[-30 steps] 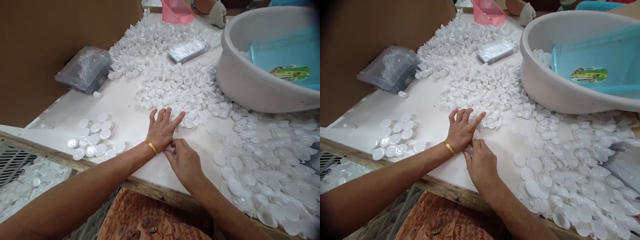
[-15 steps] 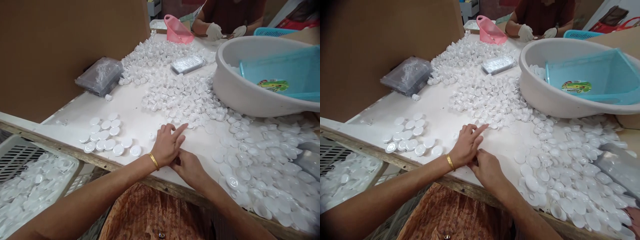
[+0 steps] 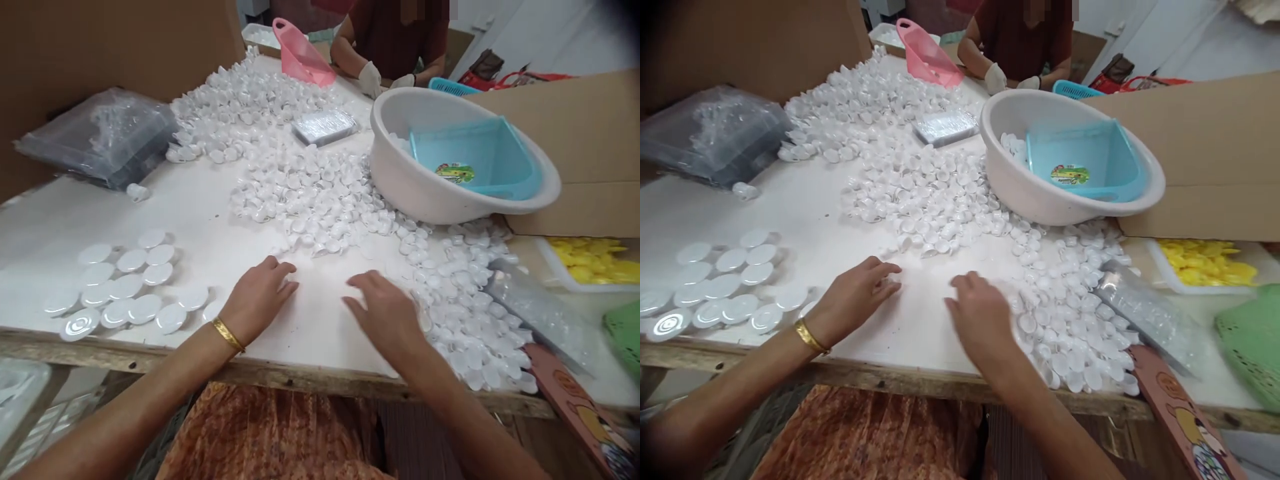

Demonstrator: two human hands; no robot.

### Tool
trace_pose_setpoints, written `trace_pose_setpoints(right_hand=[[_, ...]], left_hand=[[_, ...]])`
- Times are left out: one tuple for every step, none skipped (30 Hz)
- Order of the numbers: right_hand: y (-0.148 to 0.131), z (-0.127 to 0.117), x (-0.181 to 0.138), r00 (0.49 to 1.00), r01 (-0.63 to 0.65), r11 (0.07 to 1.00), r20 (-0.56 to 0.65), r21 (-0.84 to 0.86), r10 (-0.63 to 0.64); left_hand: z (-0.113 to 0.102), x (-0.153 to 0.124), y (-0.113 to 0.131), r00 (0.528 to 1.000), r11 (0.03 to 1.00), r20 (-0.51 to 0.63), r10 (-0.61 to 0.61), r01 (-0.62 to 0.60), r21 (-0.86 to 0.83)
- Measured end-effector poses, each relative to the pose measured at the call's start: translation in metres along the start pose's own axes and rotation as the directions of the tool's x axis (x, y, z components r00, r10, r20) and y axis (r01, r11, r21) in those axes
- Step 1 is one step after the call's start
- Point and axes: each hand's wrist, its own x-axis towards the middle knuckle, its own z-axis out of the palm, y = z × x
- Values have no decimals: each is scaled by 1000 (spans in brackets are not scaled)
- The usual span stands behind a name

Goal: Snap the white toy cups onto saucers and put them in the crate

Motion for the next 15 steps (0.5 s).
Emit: trace_pose_setpoints(right_hand=[[16,-3,-4,998,-58,991,-34,-123,54],[31,-4,-7,997,-78,975,-42,-210,71],[43,-3,-9,997,-78,964,-13,-255,77],[52,-1,-10,996,-81,958,11,-274,87],[59,2,-11,995,-83,958,31,-275,95],[63,4,-10,994,-88,961,42,-262,103],[66,6,-9,994,-96,966,36,-242,108],[68,6,-7,994,-100,971,22,-217,108],[69,5,-6,994,-103,977,7,-187,106],[70,3,-5,994,-110,982,-2,-151,111],[71,0,-3,992,-124,986,-5,-110,124],[70,-4,-2,989,-146,988,1,-58,146],[68,-8,-1,985,-173,985,18,17,173],[64,-11,0,979,-201,972,47,121,197],[58,-14,2,973,-228,941,91,250,211]], left_hand=[[2,-1,4,999,999,-20,35,-35,-3],[5,-2,8,997,998,-41,68,-68,5],[7,-4,9,993,995,-62,97,-95,27],[9,-7,9,990,992,-82,117,-112,60],[11,-10,7,987,988,-100,126,-117,99],[12,-14,4,986,985,-115,123,-107,137],[13,-18,-2,986,982,-128,109,-86,170],[13,-22,-8,986,979,-138,88,-60,197],[12,-26,-16,987,974,-143,66,-33,222],[9,-29,-25,989,968,-143,45,-8,250],[6,-32,-34,990,959,-141,24,18,284],[3,-35,-42,989,946,-145,0,47,321],[-1,-36,-49,987,931,-159,-28,84,355],[-5,-37,-54,981,917,-184,-57,124,379],[-8,-36,-56,973,908,-216,-81,162,387]])
